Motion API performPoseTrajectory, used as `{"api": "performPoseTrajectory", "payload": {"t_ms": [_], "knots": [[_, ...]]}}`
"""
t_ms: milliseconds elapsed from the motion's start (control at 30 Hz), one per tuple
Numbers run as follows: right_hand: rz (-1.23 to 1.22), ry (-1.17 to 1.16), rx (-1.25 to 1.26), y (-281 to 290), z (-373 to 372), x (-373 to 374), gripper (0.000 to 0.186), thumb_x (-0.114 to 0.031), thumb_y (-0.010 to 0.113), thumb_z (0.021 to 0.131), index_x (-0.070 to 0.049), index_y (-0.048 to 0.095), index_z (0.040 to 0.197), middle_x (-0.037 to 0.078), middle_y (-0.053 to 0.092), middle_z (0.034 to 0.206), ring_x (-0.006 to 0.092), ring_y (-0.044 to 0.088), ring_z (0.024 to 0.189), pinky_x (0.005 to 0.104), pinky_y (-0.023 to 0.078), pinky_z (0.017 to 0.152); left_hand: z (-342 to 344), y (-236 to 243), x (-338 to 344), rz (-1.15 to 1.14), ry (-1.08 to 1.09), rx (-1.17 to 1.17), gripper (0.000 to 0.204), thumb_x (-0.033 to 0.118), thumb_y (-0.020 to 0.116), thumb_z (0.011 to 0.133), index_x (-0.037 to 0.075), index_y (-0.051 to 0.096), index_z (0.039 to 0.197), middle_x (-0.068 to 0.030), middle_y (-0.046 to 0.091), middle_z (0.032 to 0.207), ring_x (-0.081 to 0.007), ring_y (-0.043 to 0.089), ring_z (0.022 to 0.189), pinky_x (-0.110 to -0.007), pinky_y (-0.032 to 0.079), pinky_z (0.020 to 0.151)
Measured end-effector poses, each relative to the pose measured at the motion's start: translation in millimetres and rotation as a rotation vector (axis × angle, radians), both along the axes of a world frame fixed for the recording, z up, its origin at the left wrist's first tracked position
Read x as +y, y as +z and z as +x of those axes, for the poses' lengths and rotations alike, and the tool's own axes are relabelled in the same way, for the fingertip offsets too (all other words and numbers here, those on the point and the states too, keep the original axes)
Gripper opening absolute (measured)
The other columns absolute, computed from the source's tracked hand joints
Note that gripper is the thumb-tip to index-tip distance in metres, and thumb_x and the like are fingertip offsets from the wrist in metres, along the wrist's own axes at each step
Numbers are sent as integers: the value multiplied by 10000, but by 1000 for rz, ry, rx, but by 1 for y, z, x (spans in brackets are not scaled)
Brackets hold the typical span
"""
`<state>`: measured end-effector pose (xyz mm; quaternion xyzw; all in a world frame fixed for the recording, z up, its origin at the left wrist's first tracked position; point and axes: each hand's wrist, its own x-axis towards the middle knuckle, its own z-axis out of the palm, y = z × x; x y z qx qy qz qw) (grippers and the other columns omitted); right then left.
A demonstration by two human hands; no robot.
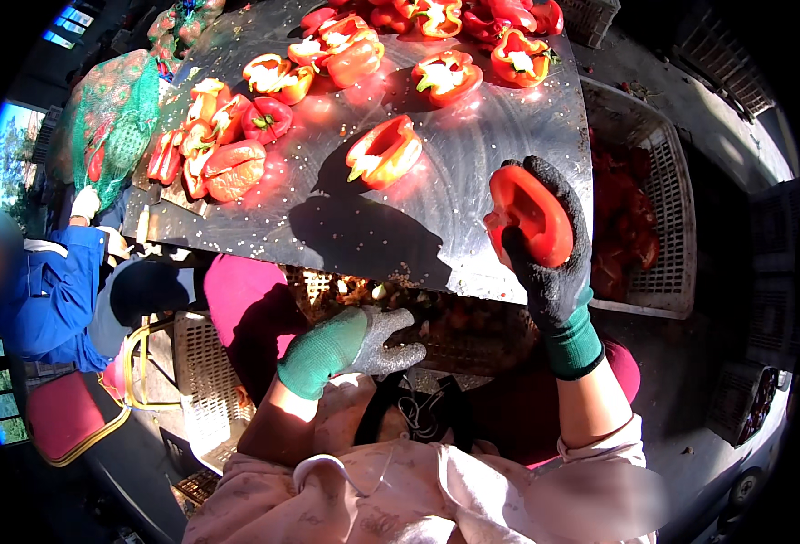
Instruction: The person removes the stems and seeds from red bell peppers by hand, placing the cleaned peppers into a white basket. The work is performed at a metal table in a warehouse-like setting with other workers nearby.
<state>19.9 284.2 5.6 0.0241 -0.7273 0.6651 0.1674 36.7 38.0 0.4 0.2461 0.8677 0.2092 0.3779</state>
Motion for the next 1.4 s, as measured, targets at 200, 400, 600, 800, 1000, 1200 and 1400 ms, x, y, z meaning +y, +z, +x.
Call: {"api": "performPoseTrajectory", "payload": {"t_ms": [200, 400, 600, 800, 1000, 1200, 1400], "knots": [[896, 535, -130, -39, -16, -3, 604, -84, 721, 708, -134, 570, 1291, 156, 640, 1197, 363, 615, 1091, 424, 507, 914, -42, -1, -10, 227, 316, 499, 294, 198, 692, 883, 15, 649, 1108, -187, 695, 990, -312, 703, 888, -381, 545, 736], [204, 214, -335, -19, -23, 18, 421, -114, 692, 809, -24, 598, 1209, 136, 695, 1038, 234, 680, 919, 356, 537, 796, -141, 7, 6, 129, 565, 824, 408, 350, 628, 921, 30, 620, 1172, -200, 696, 997, -272, 703, 899, -399, 538, 772], [-1235, -236, -76, -10, -29, 89, 248, -44, 524, 954, -12, 601, 1188, 145, 692, 1098, 251, 656, 1052, 387, 499, 952, -184, -6, 31, -537, 400, 476, 899, 719, 487, 815, -9, 498, 1342, -252, 622, 1215, -415, 629, 1072, -488, 484, 948], [-1204, 278, -204, -19, -16, 58, 440, -153, 545, 975, 18, 468, 1373, 182, 527, 1369, 284, 561, 1217, 372, 464, 1014, -167, -51, 20, 336, 508, 420, 553, 163, 688, 826, 10, 481, 1315, -203, 623, 1192, -307, 609, 1115, -402, 486, 957], [-388, 231, -442, -24, -25, 4, 744, -219, 727, 864, -77, 350, 1489, 170, 455, 1445, 249, 470, 1306, 353, 428, 1037, -128, -66, 29, 611, 767, 364, 420, -65, 660, 756, 26, 550, 1151, -101, 614, 1111, -194, 594, 1040, -320, 483, 915], [-482, 650, -350, -45, -36, -2, 665, -87, 750, 841, -32, 443, 1428, 92, 583, 1313, 145, 551, 1172, 318, 442, 1025, -91, -43, 52, 717, 550, 474, 398, -31, 719, 685, 6, 595, 1060, -72, 642, 1031, -178, 615, 981, -315, 490, 909], [-615, 377, -337, -41, -14, -17, 640, -95, 744, 856, -41, 449, 1422, 64, 621, 1239, 123, 589, 1099, 287, 495, 955, -76, -17, 65, 536, 363, 838, 586, -22, 661, 739, 43, 516, 1303, -183, 577, 1249, -360, 566, 1150, -414, 465, 969]]}}
